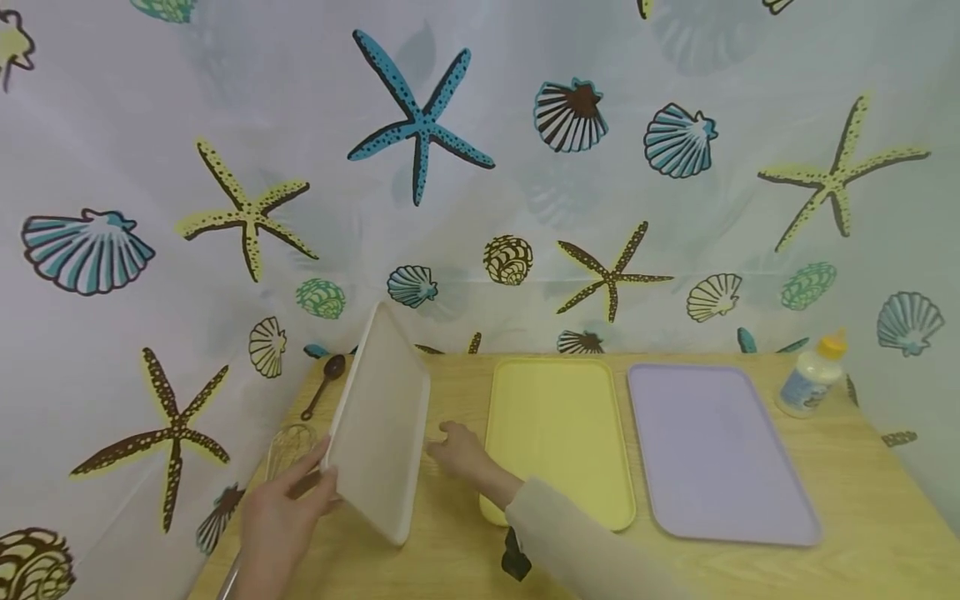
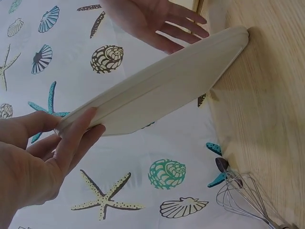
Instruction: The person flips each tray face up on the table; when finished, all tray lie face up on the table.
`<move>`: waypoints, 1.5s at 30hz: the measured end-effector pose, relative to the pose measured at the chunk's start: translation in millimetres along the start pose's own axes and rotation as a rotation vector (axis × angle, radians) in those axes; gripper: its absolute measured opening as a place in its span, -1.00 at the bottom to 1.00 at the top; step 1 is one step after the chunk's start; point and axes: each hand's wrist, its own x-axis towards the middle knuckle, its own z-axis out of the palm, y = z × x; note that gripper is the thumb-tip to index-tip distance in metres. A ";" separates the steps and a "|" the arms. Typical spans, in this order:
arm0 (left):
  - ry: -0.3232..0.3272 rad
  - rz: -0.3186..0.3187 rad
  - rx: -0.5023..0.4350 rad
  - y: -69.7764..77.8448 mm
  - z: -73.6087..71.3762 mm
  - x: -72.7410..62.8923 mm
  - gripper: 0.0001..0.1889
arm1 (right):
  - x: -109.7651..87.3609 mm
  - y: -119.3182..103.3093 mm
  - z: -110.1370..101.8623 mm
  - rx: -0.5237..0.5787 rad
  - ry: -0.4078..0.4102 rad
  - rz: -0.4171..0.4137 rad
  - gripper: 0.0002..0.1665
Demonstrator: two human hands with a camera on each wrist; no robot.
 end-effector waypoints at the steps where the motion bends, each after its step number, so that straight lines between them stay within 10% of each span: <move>1: 0.003 0.003 -0.002 -1.3 -0.7 0.6 -0.53 | -2.0 2.9 2.3 0.016 -0.015 0.009 -0.29; 21: -0.067 -0.088 -0.038 -13.6 -12.8 17.4 -0.32 | 0.6 17.7 22.0 0.148 0.002 0.020 -0.38; 32: -0.332 -0.040 0.072 -30.1 -39.8 41.4 -0.25 | 15.7 18.4 4.8 0.088 0.078 0.023 -0.71; 37: -0.380 -0.066 0.000 -40.5 -44.1 49.4 -0.27 | 20.8 19.0 -3.5 0.101 0.074 0.086 -0.96; 45: -0.411 -0.140 -0.166 -55.3 -46.9 57.3 -0.30 | 20.5 25.8 -7.4 0.235 0.041 0.142 -0.68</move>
